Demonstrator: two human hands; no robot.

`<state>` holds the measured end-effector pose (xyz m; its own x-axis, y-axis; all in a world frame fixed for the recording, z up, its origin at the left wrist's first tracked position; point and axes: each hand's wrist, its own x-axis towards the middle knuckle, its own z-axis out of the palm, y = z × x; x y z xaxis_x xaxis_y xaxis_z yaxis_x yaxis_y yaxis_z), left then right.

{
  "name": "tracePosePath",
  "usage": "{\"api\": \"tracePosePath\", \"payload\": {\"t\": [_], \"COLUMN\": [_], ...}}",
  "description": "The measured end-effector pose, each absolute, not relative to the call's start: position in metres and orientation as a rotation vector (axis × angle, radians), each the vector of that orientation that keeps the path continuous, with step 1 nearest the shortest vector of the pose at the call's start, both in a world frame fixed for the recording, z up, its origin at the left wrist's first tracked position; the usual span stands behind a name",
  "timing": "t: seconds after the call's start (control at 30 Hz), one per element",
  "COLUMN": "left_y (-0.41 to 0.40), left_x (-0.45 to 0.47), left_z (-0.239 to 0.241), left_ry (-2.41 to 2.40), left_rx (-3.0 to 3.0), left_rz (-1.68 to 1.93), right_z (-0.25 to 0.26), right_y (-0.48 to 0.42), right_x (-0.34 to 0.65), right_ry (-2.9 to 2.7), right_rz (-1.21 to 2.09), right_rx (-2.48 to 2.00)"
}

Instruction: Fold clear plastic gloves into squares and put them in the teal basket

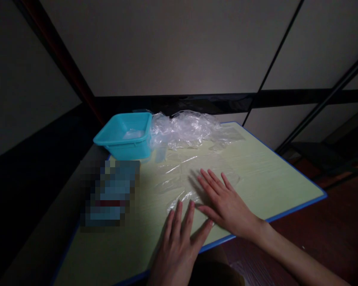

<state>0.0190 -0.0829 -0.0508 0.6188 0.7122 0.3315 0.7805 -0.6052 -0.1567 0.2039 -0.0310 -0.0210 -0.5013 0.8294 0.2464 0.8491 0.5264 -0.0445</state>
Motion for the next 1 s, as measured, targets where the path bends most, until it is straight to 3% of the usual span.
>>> {"api": "tracePosePath", "payload": {"t": [1.0], "left_y": [-0.085], "left_x": [0.018], "left_z": [-0.046], "left_ry": [-1.249], "left_rx": [-2.628], "left_rz": [-0.228], "right_z": [-0.048], "right_y": [0.026], "right_x": [0.308], "right_ry": [-1.915], "right_rz": [-0.309], "right_rx": [-2.071]}}
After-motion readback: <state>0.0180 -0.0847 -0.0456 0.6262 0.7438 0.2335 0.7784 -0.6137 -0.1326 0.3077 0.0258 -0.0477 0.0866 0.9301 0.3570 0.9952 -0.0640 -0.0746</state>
